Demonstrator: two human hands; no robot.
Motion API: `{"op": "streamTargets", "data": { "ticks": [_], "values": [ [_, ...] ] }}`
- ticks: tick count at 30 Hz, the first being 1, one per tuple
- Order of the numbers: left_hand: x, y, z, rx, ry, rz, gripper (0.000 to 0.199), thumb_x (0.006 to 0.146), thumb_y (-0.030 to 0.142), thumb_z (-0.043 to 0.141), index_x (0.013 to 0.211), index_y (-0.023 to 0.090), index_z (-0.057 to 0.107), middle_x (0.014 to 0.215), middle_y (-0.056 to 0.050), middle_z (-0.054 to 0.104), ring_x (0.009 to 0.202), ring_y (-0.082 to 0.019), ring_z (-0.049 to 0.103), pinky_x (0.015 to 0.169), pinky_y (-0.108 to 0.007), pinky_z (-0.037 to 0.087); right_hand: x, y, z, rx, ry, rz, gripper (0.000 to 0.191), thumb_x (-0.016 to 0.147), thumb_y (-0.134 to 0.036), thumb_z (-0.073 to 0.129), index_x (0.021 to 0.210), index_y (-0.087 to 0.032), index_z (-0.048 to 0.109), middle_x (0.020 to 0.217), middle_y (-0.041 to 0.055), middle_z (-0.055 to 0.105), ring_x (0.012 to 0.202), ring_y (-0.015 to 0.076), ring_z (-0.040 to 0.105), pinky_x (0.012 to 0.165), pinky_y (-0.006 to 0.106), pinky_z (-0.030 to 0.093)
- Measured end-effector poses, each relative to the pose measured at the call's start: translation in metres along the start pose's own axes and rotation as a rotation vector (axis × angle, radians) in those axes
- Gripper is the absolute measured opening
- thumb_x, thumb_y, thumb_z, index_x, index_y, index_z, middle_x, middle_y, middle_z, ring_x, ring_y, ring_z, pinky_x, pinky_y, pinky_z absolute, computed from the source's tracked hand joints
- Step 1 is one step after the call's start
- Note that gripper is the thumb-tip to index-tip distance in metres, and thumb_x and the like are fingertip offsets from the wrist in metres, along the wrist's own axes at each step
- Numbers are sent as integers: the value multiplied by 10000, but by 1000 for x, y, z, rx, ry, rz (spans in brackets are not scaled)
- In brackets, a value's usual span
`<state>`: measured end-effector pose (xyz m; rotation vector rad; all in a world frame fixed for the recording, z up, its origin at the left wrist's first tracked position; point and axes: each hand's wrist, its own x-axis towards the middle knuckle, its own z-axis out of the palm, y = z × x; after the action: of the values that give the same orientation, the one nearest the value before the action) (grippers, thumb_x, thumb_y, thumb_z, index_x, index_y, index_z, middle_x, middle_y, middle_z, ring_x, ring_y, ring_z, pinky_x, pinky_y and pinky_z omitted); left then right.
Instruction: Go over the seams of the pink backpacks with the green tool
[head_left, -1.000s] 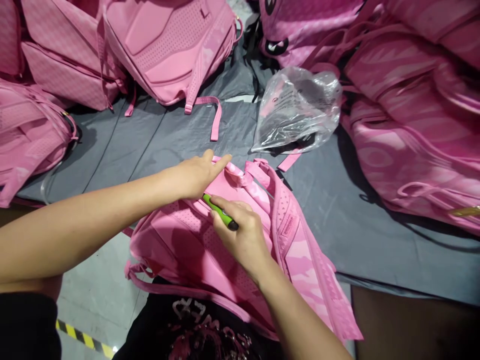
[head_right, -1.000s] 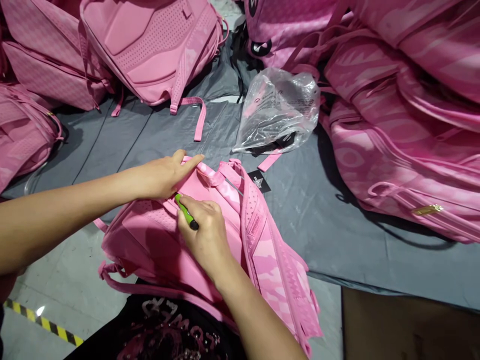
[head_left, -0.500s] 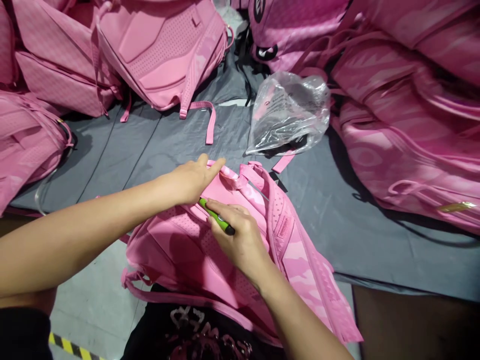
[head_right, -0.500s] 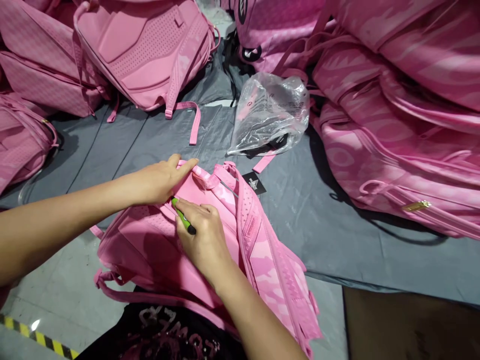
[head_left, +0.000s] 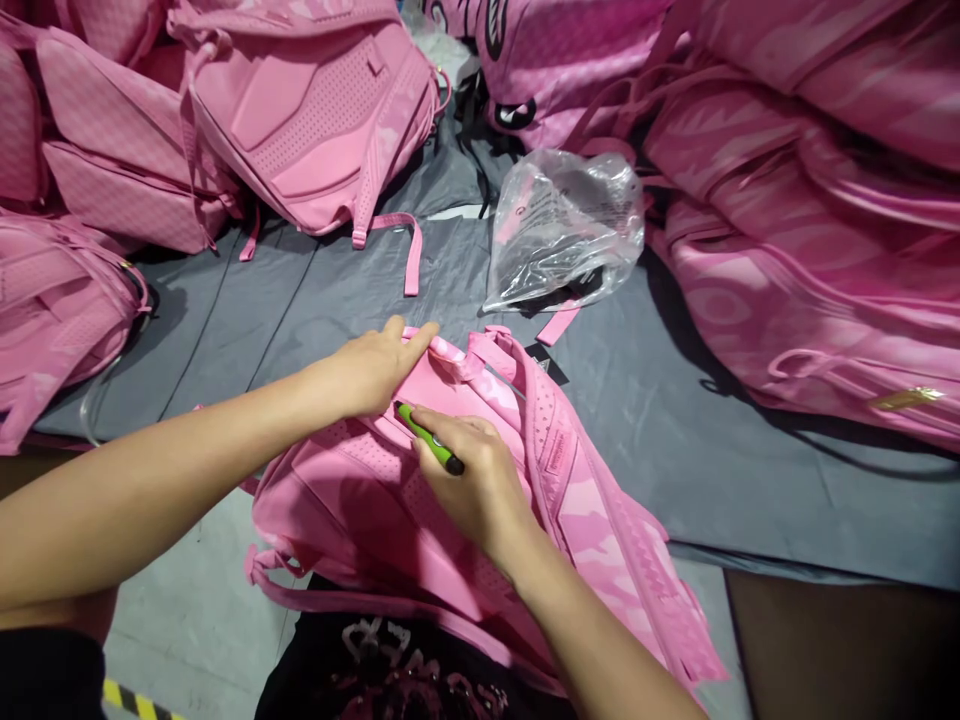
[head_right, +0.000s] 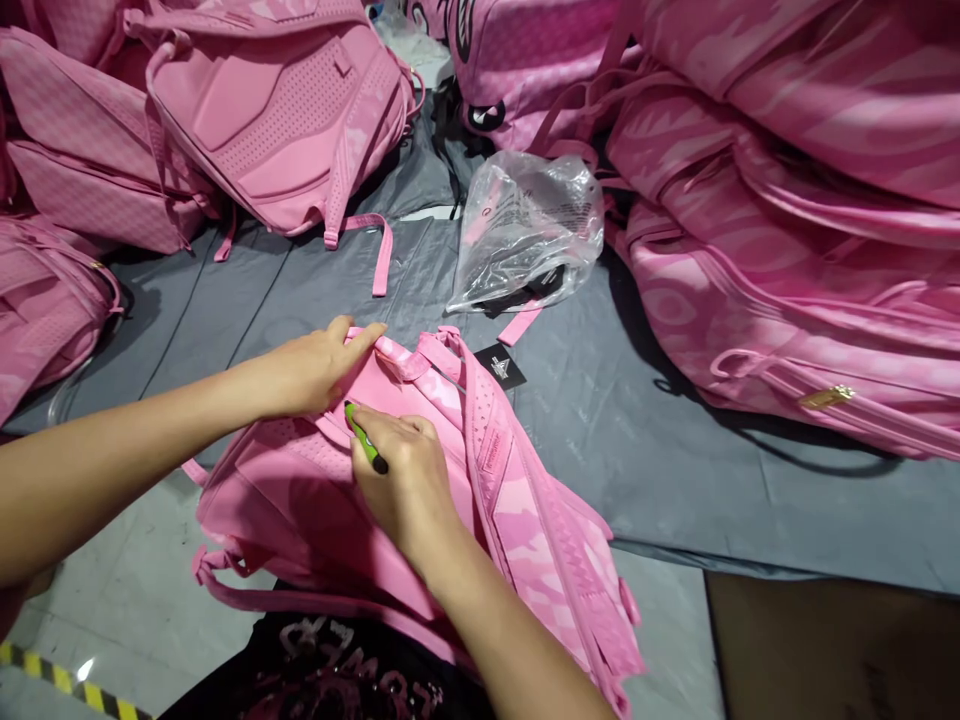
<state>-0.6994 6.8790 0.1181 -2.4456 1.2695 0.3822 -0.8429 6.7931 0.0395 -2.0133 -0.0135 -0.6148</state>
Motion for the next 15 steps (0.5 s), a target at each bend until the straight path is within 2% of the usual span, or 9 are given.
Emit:
{"op": "streamTargets", "data": {
  "ticks": [3,7,10,12,14,15],
  "values": [
    [0,0,1,8,10,7,897,777,148,603,1526,204,113,1245,-174,450,917,-302,664,711,-361,528,1,2,0,-6,11,28,292,858,-125,597,1096,-224,733,1108,52,750,956,203,724,891,373,540],
    [-3,0,1,5,40,18,869,799,195,604,1521,204,120,1249,-178,456,909,-295,669,731,-366,530,2,5,8,79,-25,67,260,852,-164,624,1076,-215,745,1034,49,769,889,192,723,851,344,551],
    [-4,0,1,-4,50,6,817,815,194,579,1509,208,148,1222,-166,477,894,-282,675,734,-359,530,2,2,12,104,17,98,256,856,-177,615,1077,-215,740,1079,57,759,962,203,713,931,374,522],
    [-4,0,2,-4,46,-2,829,811,200,588,1512,206,145,1241,-177,466,900,-290,674,723,-361,533,2,-2,1,231,-40,145,236,855,-199,618,1058,-208,739,1069,57,761,971,200,715,928,365,533],
    [-4,-1,3,-5,45,1,848,809,179,588,1524,203,132,1277,-191,445,934,-300,667,742,-370,538,3,-6,-27,386,-81,169,185,863,-224,613,1001,-208,735,1092,55,754,1013,199,706,931,356,541],
    [-4,0,3,-6,47,0,845,810,144,569,1529,203,128,1293,-195,437,950,-298,663,759,-374,539,5,-5,-45,429,-29,155,154,873,-226,598,964,-212,722,1117,53,745,1049,200,694,943,359,536]
  ]
}}
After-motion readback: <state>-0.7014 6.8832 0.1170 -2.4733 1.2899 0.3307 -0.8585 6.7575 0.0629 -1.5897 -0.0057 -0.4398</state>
